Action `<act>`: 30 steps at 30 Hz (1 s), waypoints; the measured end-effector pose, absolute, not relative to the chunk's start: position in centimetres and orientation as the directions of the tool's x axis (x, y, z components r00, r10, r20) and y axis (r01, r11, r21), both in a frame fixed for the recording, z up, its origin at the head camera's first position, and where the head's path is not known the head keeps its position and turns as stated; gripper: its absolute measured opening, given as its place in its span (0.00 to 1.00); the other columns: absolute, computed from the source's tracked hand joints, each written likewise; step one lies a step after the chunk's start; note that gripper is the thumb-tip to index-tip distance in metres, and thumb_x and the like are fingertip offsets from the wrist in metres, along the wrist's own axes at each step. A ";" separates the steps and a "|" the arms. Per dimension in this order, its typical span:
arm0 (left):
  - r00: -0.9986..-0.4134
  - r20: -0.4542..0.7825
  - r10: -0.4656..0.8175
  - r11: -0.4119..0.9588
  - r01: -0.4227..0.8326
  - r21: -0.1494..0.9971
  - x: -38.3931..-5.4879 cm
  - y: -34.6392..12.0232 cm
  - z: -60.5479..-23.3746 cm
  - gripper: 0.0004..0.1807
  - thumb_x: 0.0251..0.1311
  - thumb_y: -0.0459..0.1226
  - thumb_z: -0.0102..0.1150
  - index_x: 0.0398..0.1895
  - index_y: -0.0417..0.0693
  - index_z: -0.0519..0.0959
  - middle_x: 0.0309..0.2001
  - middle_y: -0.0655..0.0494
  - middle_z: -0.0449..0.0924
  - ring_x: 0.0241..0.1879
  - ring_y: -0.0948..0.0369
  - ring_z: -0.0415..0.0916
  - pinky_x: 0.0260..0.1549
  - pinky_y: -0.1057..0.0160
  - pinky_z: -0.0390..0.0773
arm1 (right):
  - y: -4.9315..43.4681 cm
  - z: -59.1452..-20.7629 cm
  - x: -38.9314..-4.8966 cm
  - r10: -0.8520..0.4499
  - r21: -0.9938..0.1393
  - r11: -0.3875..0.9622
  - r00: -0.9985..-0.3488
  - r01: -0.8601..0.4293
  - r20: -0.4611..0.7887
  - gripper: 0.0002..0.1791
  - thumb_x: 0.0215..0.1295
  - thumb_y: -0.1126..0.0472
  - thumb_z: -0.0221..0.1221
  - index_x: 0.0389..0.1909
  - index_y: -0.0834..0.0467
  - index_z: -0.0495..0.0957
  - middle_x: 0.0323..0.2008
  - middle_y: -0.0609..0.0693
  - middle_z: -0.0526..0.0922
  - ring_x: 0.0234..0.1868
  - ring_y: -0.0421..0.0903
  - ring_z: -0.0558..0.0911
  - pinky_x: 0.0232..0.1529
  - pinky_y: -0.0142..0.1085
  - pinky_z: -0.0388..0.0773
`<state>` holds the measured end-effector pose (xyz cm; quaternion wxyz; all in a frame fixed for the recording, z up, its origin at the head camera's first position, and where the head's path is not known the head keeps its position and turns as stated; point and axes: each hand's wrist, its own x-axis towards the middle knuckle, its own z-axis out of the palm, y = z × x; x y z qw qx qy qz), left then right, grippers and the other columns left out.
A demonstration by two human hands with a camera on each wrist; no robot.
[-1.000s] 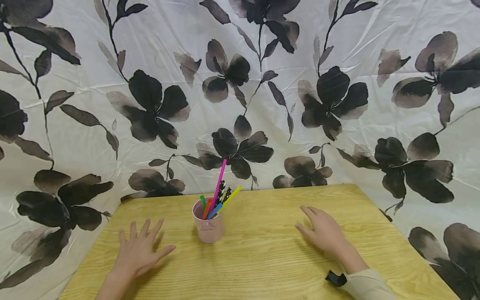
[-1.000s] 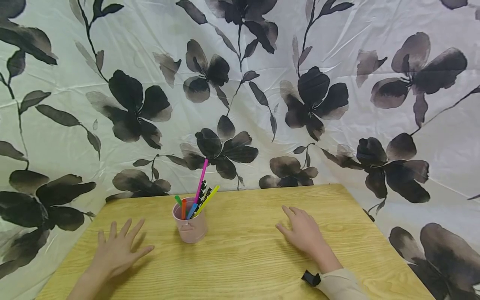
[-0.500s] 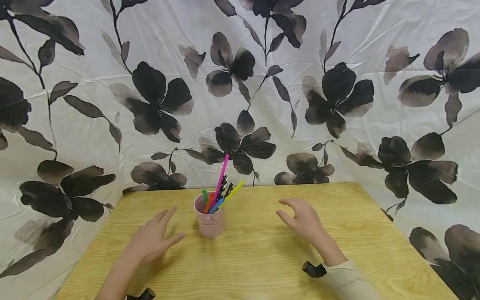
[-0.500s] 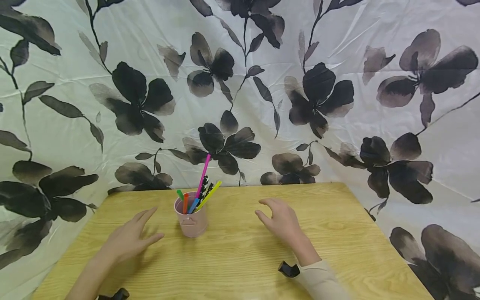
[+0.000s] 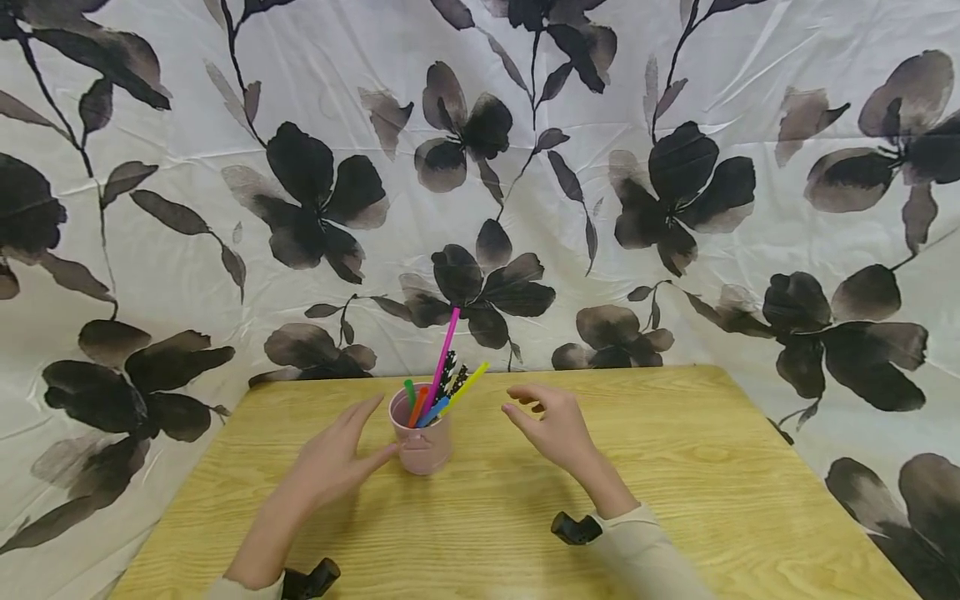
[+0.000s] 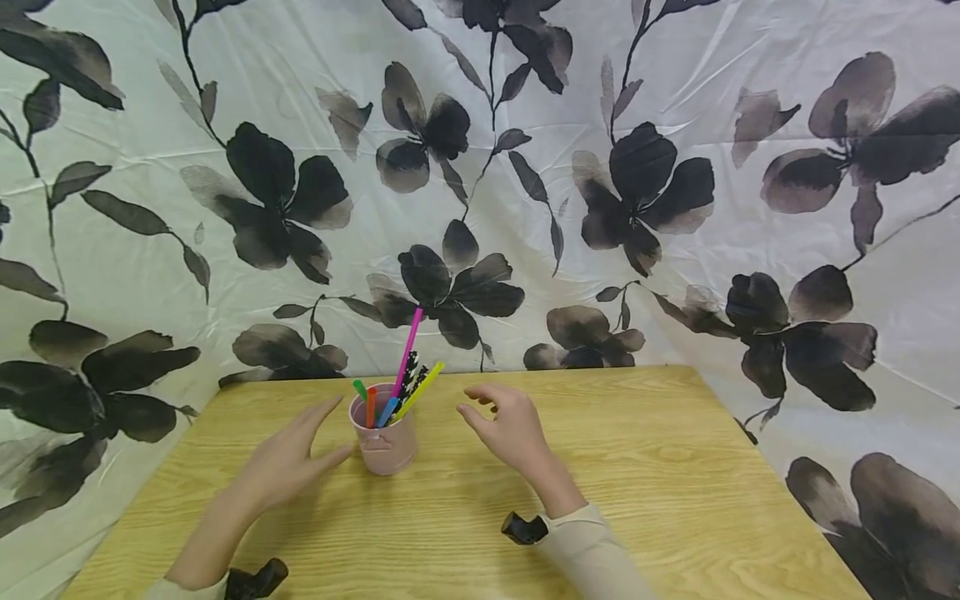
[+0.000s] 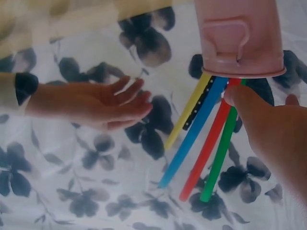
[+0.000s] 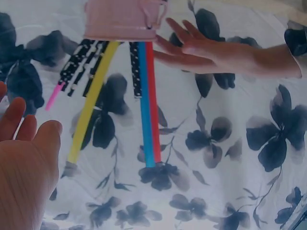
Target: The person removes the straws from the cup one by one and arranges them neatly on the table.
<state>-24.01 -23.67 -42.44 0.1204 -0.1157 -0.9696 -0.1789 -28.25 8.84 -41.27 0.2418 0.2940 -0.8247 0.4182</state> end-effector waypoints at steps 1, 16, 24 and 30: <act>-0.942 0.280 0.184 0.901 0.276 0.334 -24.2 -23.4 -42.4 0.43 0.47 0.65 0.48 0.66 0.67 0.48 0.63 0.56 0.56 0.60 0.53 0.56 0.47 0.44 0.63 | 8.4 -41.2 -28.3 -0.276 -0.563 0.457 -0.711 -0.689 0.647 0.13 0.55 0.50 0.59 0.41 0.49 0.79 0.37 0.45 0.81 0.35 0.39 0.78 0.32 0.36 0.76; -0.888 0.365 0.280 0.581 0.460 0.671 -27.7 -21.5 -43.4 0.45 0.48 0.53 0.60 0.66 0.49 0.52 0.62 0.49 0.57 0.57 0.53 0.60 0.46 0.52 0.69 | 4.7 -41.2 -29.3 -0.218 -0.690 0.233 -0.728 -0.685 0.650 0.14 0.52 0.52 0.62 0.36 0.57 0.81 0.33 0.48 0.82 0.30 0.39 0.80 0.26 0.35 0.77; -0.922 0.311 0.229 0.616 0.385 0.688 -27.3 -20.8 -44.3 0.46 0.44 0.54 0.62 0.65 0.48 0.54 0.61 0.51 0.58 0.52 0.57 0.64 0.40 0.58 0.73 | 3.7 -42.3 -29.0 -0.179 -0.740 0.207 -0.768 -0.640 0.615 0.10 0.50 0.53 0.63 0.32 0.54 0.82 0.28 0.42 0.81 0.28 0.39 0.79 0.26 0.33 0.76; -0.921 0.337 0.198 0.650 0.380 0.658 -27.5 -20.4 -43.9 0.47 0.41 0.58 0.62 0.64 0.48 0.57 0.60 0.50 0.60 0.55 0.54 0.61 0.42 0.50 0.71 | 2.9 -41.9 -29.3 -0.131 -0.747 0.191 -0.770 -0.637 0.624 0.09 0.50 0.52 0.63 0.28 0.53 0.82 0.25 0.41 0.81 0.25 0.39 0.79 0.25 0.34 0.76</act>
